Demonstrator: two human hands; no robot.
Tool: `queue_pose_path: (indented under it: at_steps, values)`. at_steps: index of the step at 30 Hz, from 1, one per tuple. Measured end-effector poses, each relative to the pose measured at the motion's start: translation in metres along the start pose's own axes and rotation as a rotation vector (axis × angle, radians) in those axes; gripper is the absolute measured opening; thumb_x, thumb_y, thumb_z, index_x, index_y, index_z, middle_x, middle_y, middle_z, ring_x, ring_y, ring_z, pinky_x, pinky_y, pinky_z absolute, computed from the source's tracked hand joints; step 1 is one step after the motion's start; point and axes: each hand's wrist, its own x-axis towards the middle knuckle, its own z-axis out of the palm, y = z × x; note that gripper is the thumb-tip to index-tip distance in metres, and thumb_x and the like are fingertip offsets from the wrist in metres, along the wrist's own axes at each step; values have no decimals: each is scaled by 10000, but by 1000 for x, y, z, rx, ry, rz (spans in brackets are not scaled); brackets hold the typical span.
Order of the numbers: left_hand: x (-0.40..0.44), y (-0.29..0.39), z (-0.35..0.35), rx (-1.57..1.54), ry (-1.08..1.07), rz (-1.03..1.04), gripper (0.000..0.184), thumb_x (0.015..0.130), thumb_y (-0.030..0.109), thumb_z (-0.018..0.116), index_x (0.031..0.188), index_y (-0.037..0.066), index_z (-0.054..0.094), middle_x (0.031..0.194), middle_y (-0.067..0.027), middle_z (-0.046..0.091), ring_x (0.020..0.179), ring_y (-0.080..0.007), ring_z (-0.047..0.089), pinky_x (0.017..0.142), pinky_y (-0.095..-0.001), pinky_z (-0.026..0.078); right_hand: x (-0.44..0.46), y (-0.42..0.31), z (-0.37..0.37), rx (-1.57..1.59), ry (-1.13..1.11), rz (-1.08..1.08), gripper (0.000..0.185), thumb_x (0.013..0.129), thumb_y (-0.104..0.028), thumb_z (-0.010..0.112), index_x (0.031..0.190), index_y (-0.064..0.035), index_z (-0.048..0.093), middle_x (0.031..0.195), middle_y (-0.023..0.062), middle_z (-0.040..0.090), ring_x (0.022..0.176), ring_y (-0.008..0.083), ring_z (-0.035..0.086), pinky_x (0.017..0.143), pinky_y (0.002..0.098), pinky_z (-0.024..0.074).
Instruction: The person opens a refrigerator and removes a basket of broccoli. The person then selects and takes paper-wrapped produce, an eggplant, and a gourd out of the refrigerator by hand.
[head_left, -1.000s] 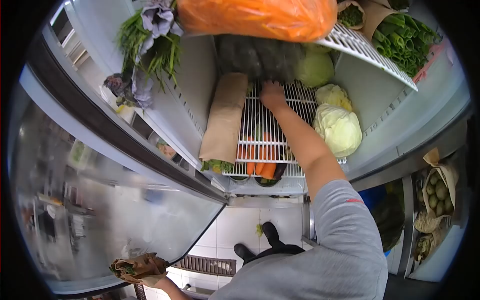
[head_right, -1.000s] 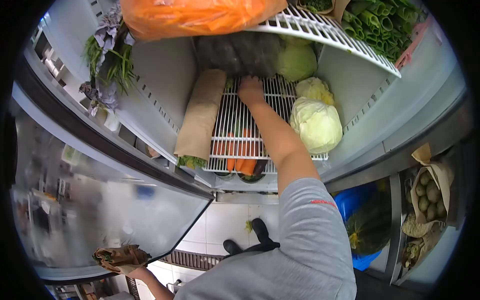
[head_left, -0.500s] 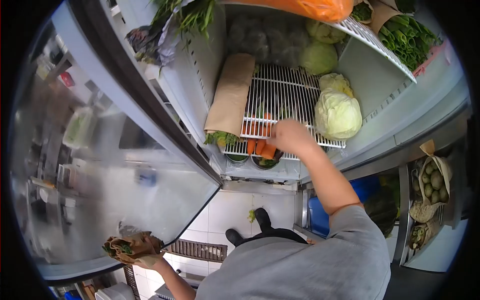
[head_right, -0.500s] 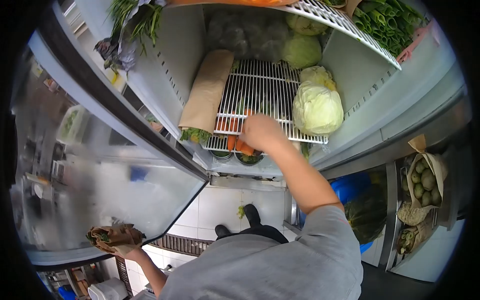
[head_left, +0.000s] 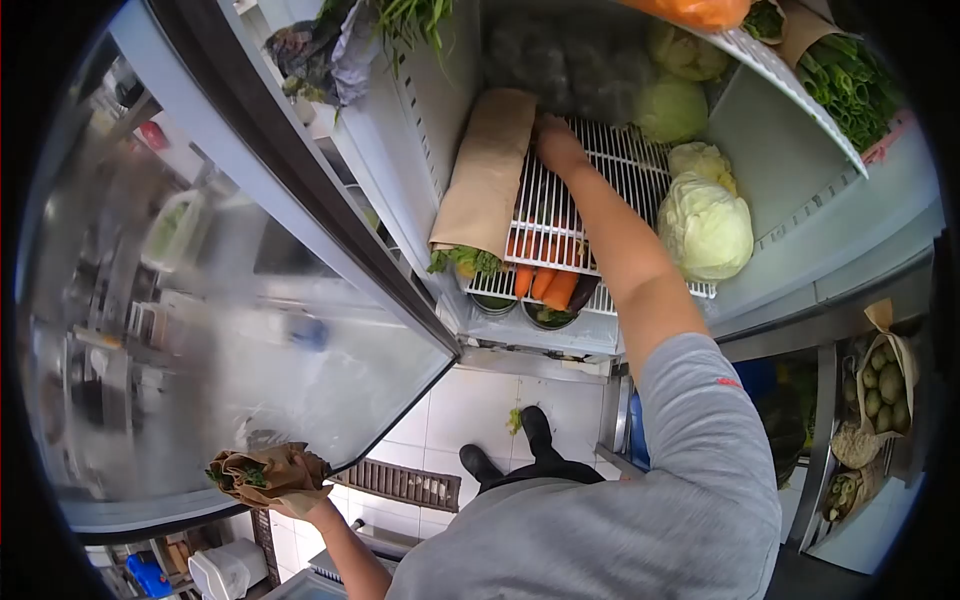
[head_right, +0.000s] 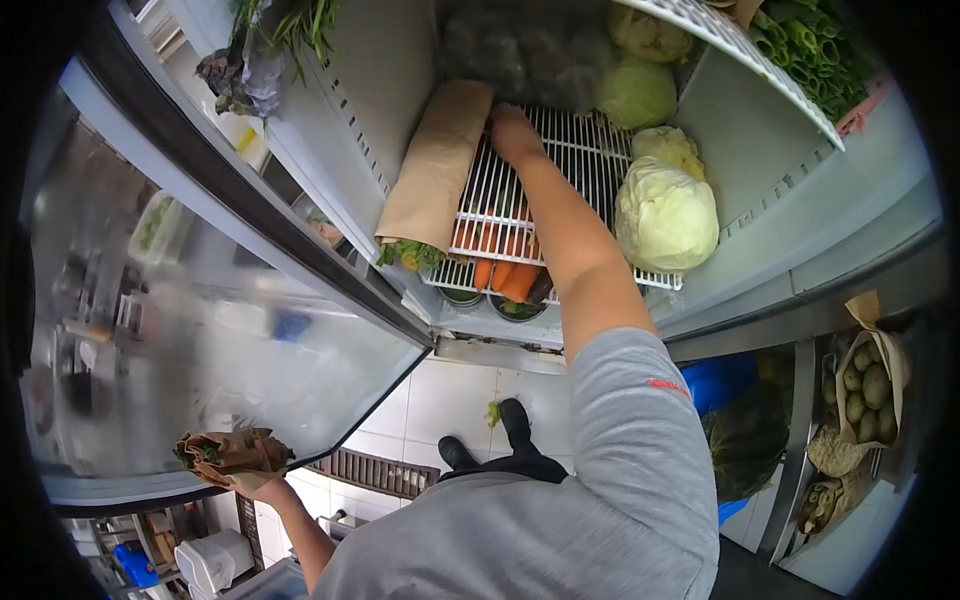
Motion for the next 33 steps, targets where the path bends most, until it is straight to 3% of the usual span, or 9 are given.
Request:
queue_pose_path:
  at_steps: [5, 6, 13, 15, 19, 23, 28, 30, 33]
  values:
    - [3, -6, -1, 27, 22, 9, 793, 717, -87, 627, 1351, 96, 186, 1284, -128, 348, 1049, -256, 478, 798, -340, 541, 29, 2, -2, 74, -172, 242, 299, 794, -59, 470, 1077, -26, 563, 1133, 212, 534, 1047, 375, 509, 880, 418, 432]
    - [-1, -3, 3, 56, 19, 31, 767, 745, -54, 611, 1357, 93, 173, 1296, -136, 336, 1065, -270, 472, 783, -348, 552, 22, -1, -1, 30, 4, 233, 262, 783, -50, 471, 1007, -19, 603, 1061, 223, 570, 1007, 358, 544, 859, 412, 446]
    - [31, -49, -51, 501, -159, 296, 681, 835, 88, 566, 1371, 89, 145, 1335, -155, 287, 1137, -316, 407, 809, -372, 548, -85, -51, -100, 269, -349, 178, 172, 730, -92, 550, 847, -7, 643, 890, 210, 610, 866, 342, 589, 784, 407, 463]
    - [20, -41, -44, 638, -163, 411, 604, 882, 138, 509, 1369, 90, 155, 1324, -170, 292, 1092, -321, 446, 791, -378, 552, -75, -35, -91, 179, -201, 87, 185, 743, -68, 498, 861, -9, 627, 922, 211, 604, 897, 336, 574, 815, 394, 452]
    - [28, -45, -40, 396, -28, 215, 810, 704, 181, 697, 1324, 31, 197, 1249, -184, 401, 1042, -296, 503, 848, -373, 492, -18, -11, -42, 130, -27, 172, 231, 768, -76, 463, 946, -26, 602, 1010, 214, 570, 979, 338, 530, 847, 388, 435]
    - [6, -18, -7, 258, -29, 46, 608, 866, 135, 515, 1362, 175, 165, 1297, -183, 317, 1024, -357, 484, 727, -416, 571, 19, -15, 0, -43, -64, 297, 327, 803, -115, 462, 1107, -15, 527, 1150, 211, 487, 1029, 380, 474, 872, 413, 418]
    - [38, -61, -52, 246, 16, 183, 545, 890, 237, 487, 1356, 186, 207, 1312, -164, 335, 1063, -376, 464, 737, -421, 566, 26, 13, 17, 6, -4, 77, 189, 793, -134, 513, 839, -31, 665, 865, 209, 629, 838, 341, 608, 744, 399, 479]
    - [32, -51, -43, 205, -9, 129, 593, 847, 209, 552, 1343, 166, 230, 1299, -155, 360, 1057, -358, 472, 780, -431, 532, -25, -42, -71, 378, -252, 490, 161, 780, -178, 593, 834, -42, 661, 778, 159, 641, 771, 247, 634, 721, 347, 485]
    - [12, -28, -18, 76, -86, 95, 637, 802, 171, 608, 1318, 114, 238, 1247, -162, 399, 1020, -306, 492, 785, -414, 508, -146, -98, -157, 618, -584, 183, 243, 770, -202, 654, 962, -54, 635, 1027, 145, 608, 950, 266, 579, 842, 356, 439]
